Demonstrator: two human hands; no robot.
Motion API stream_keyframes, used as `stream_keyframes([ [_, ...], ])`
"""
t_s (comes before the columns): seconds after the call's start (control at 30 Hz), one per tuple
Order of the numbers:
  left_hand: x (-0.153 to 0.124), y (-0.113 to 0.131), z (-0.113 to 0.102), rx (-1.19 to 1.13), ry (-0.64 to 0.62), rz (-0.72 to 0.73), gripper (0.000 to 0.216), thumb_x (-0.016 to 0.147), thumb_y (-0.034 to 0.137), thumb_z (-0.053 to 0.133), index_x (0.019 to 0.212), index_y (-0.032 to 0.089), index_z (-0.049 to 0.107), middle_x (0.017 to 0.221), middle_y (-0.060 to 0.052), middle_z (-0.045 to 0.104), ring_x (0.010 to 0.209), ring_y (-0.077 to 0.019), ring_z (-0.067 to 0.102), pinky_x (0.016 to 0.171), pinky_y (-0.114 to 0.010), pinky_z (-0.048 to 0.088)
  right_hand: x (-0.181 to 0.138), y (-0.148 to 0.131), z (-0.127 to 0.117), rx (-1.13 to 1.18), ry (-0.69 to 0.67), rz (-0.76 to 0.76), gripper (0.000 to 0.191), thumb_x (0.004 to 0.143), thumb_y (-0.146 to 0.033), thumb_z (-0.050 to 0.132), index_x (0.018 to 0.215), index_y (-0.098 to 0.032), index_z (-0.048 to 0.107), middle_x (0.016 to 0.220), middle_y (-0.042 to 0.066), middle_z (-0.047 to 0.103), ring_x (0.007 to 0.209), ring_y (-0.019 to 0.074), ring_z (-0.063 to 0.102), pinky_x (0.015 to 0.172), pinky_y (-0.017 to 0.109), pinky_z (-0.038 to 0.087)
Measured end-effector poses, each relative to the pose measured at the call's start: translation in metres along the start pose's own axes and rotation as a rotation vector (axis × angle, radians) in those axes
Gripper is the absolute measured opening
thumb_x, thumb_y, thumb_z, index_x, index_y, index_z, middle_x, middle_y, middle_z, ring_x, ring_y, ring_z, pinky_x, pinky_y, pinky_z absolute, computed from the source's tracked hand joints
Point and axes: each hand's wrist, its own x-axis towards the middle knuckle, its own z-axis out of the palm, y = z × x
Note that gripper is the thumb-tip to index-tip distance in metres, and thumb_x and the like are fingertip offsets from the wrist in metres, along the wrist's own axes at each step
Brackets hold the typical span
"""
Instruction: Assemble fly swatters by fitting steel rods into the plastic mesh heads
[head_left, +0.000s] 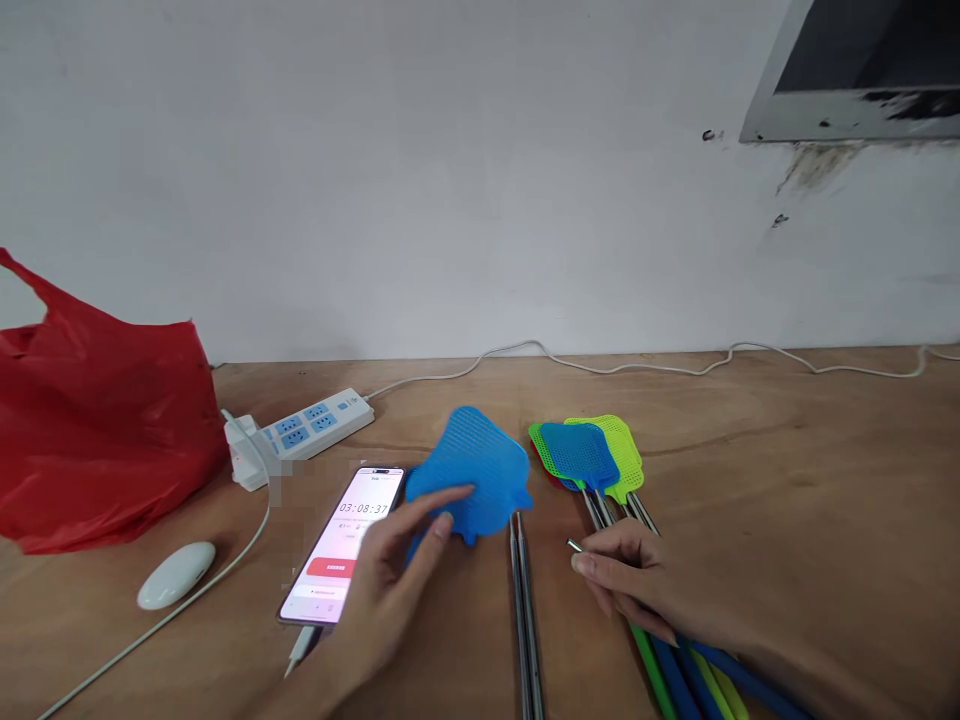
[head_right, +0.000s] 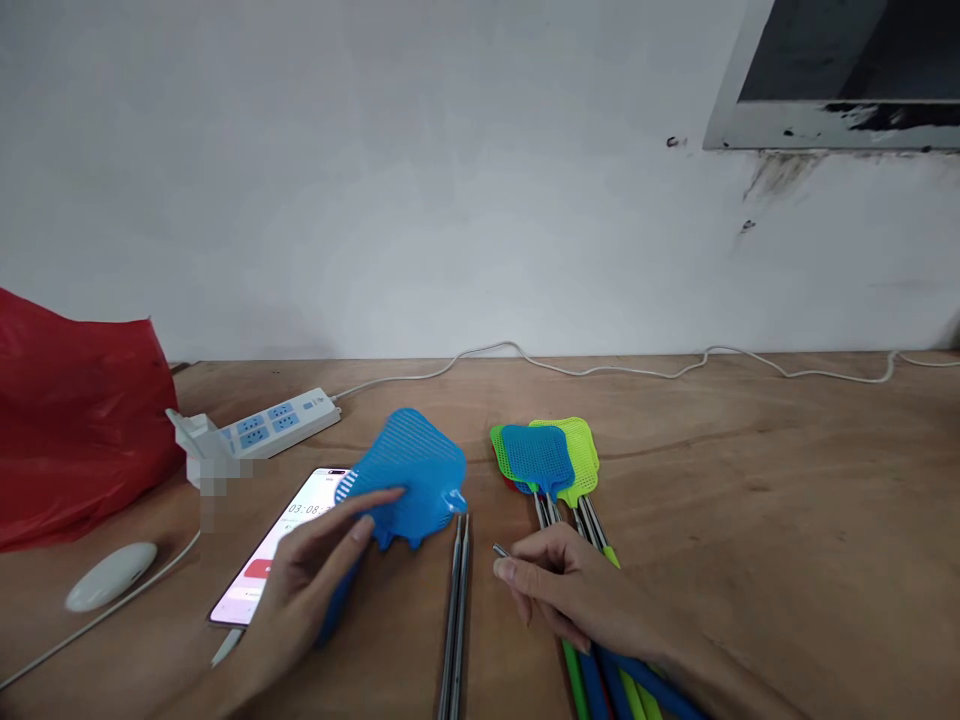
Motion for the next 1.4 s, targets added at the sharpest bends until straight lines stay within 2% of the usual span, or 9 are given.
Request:
stream_keyframes([
  [0.17, 0.019, -0.005, -0.006, -0.132, 0.154, -0.139, 0.029, 0.091, 0.045, 0.061, 0.107, 0.022, 0.070, 0.080, -0.002, 0.068, 0.078, -0.0212, 0.067, 0.068, -0.029, 0.054, 0.003, 0.007, -0.004, 0.078, 0.094, -0.027, 0.056, 0.089, -0.069, 0.050, 0.060, -0.021, 0.051, 0.031, -0.010, 0.036, 0.027, 0.0056, 0.023, 0.033, 0.022, 0.016],
  [0.27, 0.020, -0.009, -0.004, -0.141, 0.092, -0.159, 0.027, 0.089, 0.042, 0.064, 0.105, 0.021, 0.065, 0.074, 0.001, 0.063, 0.072, -0.0186, 0.065, 0.064, -0.027, 0.052, 0.006, 0.011, -0.005, 0.097, 0.133, -0.030, 0.056, 0.088, -0.070, 0.050, 0.060, -0.021, 0.051, 0.031, -0.010, 0.037, 0.027, 0.0055, 0.022, 0.032, 0.021, 0.016],
  [0.4, 0.018, -0.013, 0.000, -0.069, -0.021, -0.127, 0.033, 0.093, 0.040, 0.058, 0.122, 0.023, 0.056, 0.074, 0.003, 0.058, 0.065, -0.0162, 0.059, 0.059, -0.026, 0.048, 0.007, 0.011, -0.005, 0.091, 0.121, -0.006, 0.058, 0.086, -0.073, 0.050, 0.060, -0.021, 0.051, 0.032, -0.010, 0.038, 0.027, 0.0056, 0.025, 0.031, 0.020, 0.016],
  [0.6, 0.021, -0.017, -0.002, 0.092, -0.001, -0.087, 0.045, 0.096, 0.036, 0.051, 0.139, 0.026, 0.043, 0.081, 0.002, 0.062, 0.067, -0.0167, 0.056, 0.060, -0.027, 0.043, 0.007, 0.012, -0.003, 0.104, 0.138, -0.015, 0.057, 0.088, -0.071, 0.050, 0.060, -0.021, 0.051, 0.032, -0.010, 0.039, 0.027, 0.0051, 0.025, 0.031, 0.020, 0.016],
  [0.77, 0.024, -0.020, -0.002, 0.141, 0.009, -0.079, 0.040, 0.093, 0.038, 0.053, 0.131, 0.025, 0.050, 0.083, 0.002, 0.061, 0.058, -0.0143, 0.051, 0.054, -0.026, 0.042, 0.007, 0.014, -0.003, 0.110, 0.138, -0.014, 0.056, 0.089, -0.069, 0.050, 0.061, -0.020, 0.052, 0.032, -0.010, 0.040, 0.026, 0.0050, 0.024, 0.031, 0.019, 0.015],
  [0.9, 0.024, -0.020, -0.002, 0.021, -0.077, -0.147, 0.032, 0.092, 0.045, 0.055, 0.117, 0.023, 0.058, 0.085, 0.002, 0.058, 0.052, -0.0114, 0.050, 0.047, -0.023, 0.040, 0.008, 0.012, -0.004, 0.110, 0.120, -0.008, 0.057, 0.088, -0.070, 0.050, 0.061, -0.021, 0.052, 0.033, -0.010, 0.039, 0.026, 0.0052, 0.024, 0.030, 0.020, 0.015],
  [1.07, 0.025, -0.025, -0.001, -0.097, -0.060, -0.221, 0.036, 0.087, 0.050, 0.061, 0.108, 0.021, 0.060, 0.094, -0.001, 0.060, 0.054, -0.0124, 0.059, 0.050, -0.026, 0.050, 0.007, 0.012, -0.004, 0.104, 0.130, -0.019, 0.055, 0.090, -0.068, 0.050, 0.062, -0.021, 0.052, 0.033, -0.010, 0.040, 0.026, 0.0054, 0.025, 0.031, 0.020, 0.016],
  [1.23, 0.025, -0.029, -0.004, 0.361, 0.022, -0.061, 0.035, 0.088, 0.045, 0.060, 0.115, 0.022, 0.060, 0.101, -0.004, 0.062, 0.058, -0.0161, 0.061, 0.058, -0.034, 0.054, 0.008, 0.014, -0.003, 0.136, 0.140, -0.020, 0.056, 0.088, -0.069, 0.052, 0.061, -0.020, 0.053, 0.032, -0.010, 0.040, 0.025, 0.0048, 0.023, 0.030, 0.019, 0.015],
  [1.4, 0.020, -0.024, -0.002, 0.569, -0.011, 0.170, 0.030, 0.096, 0.038, 0.052, 0.122, 0.024, 0.058, 0.126, -0.011, 0.057, 0.103, -0.0291, 0.064, 0.083, -0.043, 0.056, 0.011, 0.015, -0.005, 0.226, 0.135, -0.022, 0.057, 0.084, -0.071, 0.054, 0.059, -0.020, 0.053, 0.030, -0.009, 0.040, 0.024, 0.0049, 0.024, 0.029, 0.019, 0.015],
])
